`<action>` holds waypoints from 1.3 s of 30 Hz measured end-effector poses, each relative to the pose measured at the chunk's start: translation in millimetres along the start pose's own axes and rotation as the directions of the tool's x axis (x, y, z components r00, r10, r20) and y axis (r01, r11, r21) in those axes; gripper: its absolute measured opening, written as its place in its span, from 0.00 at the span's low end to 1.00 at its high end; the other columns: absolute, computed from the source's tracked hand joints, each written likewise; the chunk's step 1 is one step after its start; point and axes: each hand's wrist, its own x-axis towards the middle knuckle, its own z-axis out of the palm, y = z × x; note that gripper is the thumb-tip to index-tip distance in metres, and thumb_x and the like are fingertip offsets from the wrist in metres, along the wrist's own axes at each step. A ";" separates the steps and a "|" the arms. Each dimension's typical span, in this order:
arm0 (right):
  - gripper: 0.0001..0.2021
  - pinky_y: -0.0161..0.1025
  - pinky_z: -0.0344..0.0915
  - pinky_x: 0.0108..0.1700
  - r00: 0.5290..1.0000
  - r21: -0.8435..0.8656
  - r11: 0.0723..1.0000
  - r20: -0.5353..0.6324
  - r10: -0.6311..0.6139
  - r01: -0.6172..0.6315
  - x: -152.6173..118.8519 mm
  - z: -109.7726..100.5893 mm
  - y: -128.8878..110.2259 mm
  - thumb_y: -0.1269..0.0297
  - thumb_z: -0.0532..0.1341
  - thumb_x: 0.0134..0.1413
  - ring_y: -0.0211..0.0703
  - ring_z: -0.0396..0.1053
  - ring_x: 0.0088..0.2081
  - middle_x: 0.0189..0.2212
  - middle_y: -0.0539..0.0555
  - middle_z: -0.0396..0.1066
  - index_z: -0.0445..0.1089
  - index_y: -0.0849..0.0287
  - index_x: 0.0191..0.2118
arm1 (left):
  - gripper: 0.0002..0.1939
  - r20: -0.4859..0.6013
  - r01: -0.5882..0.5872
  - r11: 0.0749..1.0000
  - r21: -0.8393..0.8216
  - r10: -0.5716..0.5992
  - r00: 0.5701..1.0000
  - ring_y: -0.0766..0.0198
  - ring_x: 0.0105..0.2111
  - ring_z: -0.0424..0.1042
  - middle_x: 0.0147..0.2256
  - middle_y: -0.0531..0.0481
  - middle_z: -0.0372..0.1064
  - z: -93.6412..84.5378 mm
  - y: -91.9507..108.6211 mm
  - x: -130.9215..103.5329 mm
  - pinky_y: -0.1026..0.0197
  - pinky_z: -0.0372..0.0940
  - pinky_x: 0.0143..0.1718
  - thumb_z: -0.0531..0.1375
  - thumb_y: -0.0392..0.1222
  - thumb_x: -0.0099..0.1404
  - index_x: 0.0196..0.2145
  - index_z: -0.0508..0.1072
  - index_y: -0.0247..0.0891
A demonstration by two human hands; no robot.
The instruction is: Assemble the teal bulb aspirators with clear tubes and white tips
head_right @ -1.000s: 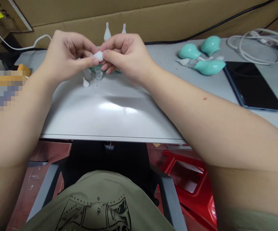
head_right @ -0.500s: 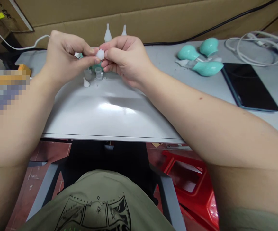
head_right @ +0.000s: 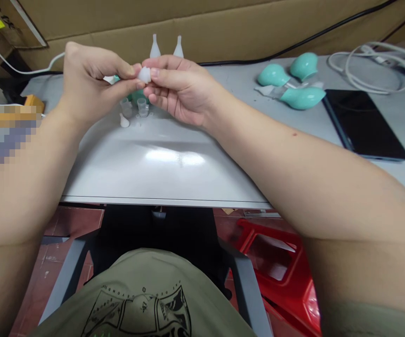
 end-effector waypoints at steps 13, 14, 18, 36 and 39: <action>0.17 0.48 0.82 0.50 0.992 -0.167 0.985 -0.111 -0.058 0.039 0.8 4.3 -2.2 0.58 0.81 0.54 0.50 0.79 0.50 0.41 0.55 0.82 0.73 0.52 0.39 | 0.31 0.081 0.045 0.986 0.163 -0.059 0.995 0.63 0.28 0.66 0.27 0.54 0.76 0.7 -13.7 4.2 0.48 0.57 0.32 0.67 0.73 0.76 0.25 0.75 0.49; 0.18 0.49 0.83 0.49 0.991 -0.175 0.984 -0.117 -0.061 0.040 0.8 2.8 -2.5 0.57 0.82 0.53 0.52 0.80 0.51 0.41 0.54 0.83 0.72 0.50 0.39 | 0.29 0.066 0.052 0.985 0.166 -0.064 0.996 0.62 0.27 0.66 0.26 0.54 0.75 1.0 -11.2 4.2 0.48 0.56 0.32 0.68 0.70 0.75 0.24 0.74 0.49; 0.20 0.52 0.85 0.50 0.991 -0.187 0.981 -0.105 -0.082 0.061 -0.3 -0.2 -0.9 0.52 0.84 0.53 0.55 0.81 0.55 0.40 0.49 0.83 0.72 0.46 0.37 | 0.13 0.030 0.152 0.966 0.208 -0.161 0.986 0.54 0.33 0.76 0.31 0.52 0.80 1.2 5.1 3.2 0.47 0.64 0.39 0.67 0.47 0.71 0.27 0.78 0.51; 0.08 0.39 0.82 0.48 0.995 -0.150 0.988 -0.101 0.003 -0.018 2.0 -0.1 -3.9 0.62 0.74 0.64 0.41 0.80 0.44 0.40 0.52 0.82 0.77 0.56 0.44 | 0.15 0.201 0.159 0.944 0.290 -0.223 0.954 0.43 0.42 0.84 0.38 0.50 0.85 -12.5 27.3 9.3 0.39 0.76 0.50 0.63 0.57 0.75 0.33 0.85 0.57; 0.12 0.47 0.83 0.50 0.995 -0.269 0.963 -0.083 -0.056 0.032 -1.2 -1.8 -5.2 0.58 0.78 0.59 0.48 0.81 0.48 0.42 0.52 0.83 0.79 0.53 0.42 | 0.11 0.255 0.177 0.935 0.307 -0.260 0.931 0.40 0.41 0.82 0.40 0.51 0.87 -14.4 29.9 11.6 0.33 0.76 0.50 0.64 0.58 0.73 0.35 0.85 0.60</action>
